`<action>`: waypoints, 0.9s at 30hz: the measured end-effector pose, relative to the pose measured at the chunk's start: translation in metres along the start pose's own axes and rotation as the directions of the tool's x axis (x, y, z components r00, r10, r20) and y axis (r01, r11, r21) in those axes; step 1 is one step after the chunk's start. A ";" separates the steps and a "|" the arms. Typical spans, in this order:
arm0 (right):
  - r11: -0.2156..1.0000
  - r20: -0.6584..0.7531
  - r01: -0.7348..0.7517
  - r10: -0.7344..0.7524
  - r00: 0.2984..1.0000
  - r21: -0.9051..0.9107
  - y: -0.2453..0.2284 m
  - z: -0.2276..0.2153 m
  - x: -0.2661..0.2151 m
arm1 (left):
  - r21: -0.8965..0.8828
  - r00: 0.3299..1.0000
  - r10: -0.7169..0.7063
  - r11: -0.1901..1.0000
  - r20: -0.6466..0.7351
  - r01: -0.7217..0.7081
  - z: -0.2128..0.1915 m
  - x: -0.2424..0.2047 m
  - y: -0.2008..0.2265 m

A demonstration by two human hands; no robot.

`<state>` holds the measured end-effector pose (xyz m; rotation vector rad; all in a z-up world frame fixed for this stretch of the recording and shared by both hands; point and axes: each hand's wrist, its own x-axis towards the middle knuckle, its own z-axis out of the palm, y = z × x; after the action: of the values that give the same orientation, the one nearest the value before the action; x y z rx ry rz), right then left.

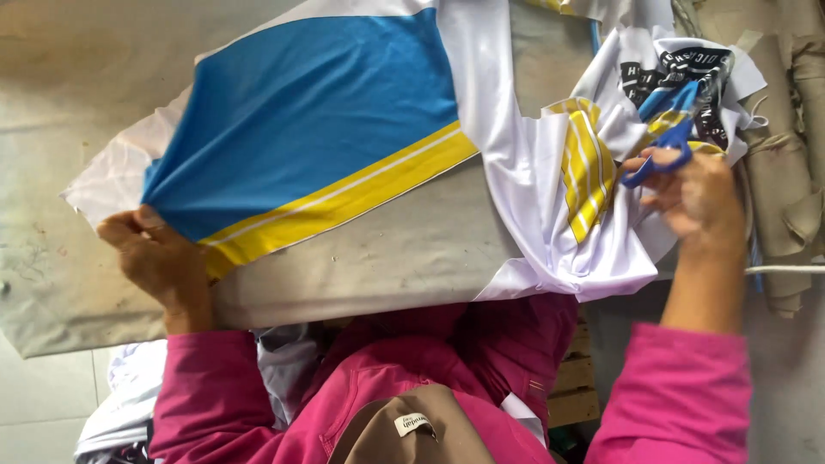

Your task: The person uses blue-handled scissors to cut a piece of white fabric with blue and yellow stripes. They smooth the fabric on a table, cut along the yellow stripe, and then continue cutting along the edge of the blue section.

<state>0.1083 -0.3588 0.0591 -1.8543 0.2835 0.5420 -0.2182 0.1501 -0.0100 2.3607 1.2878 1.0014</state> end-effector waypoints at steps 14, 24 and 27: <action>0.938 0.213 0.244 -0.298 0.930 0.248 -0.020 0.149 -0.102 | -0.236 0.785 0.597 0.797 0.167 -0.556 -0.004 0.058 0.091; 0.945 0.739 -0.274 0.057 0.672 0.177 0.044 0.137 -0.164 | -0.237 0.488 0.583 0.765 0.650 -0.599 0.151 0.025 0.198; 0.904 0.718 -0.426 0.293 0.631 0.005 0.045 0.132 -0.165 | -0.172 0.610 0.532 0.818 0.586 -0.549 0.153 0.030 0.196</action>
<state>-0.0845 -0.2619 0.0686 -1.2822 0.1713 1.4237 0.0212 0.0768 -0.0033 2.8099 0.3274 0.2373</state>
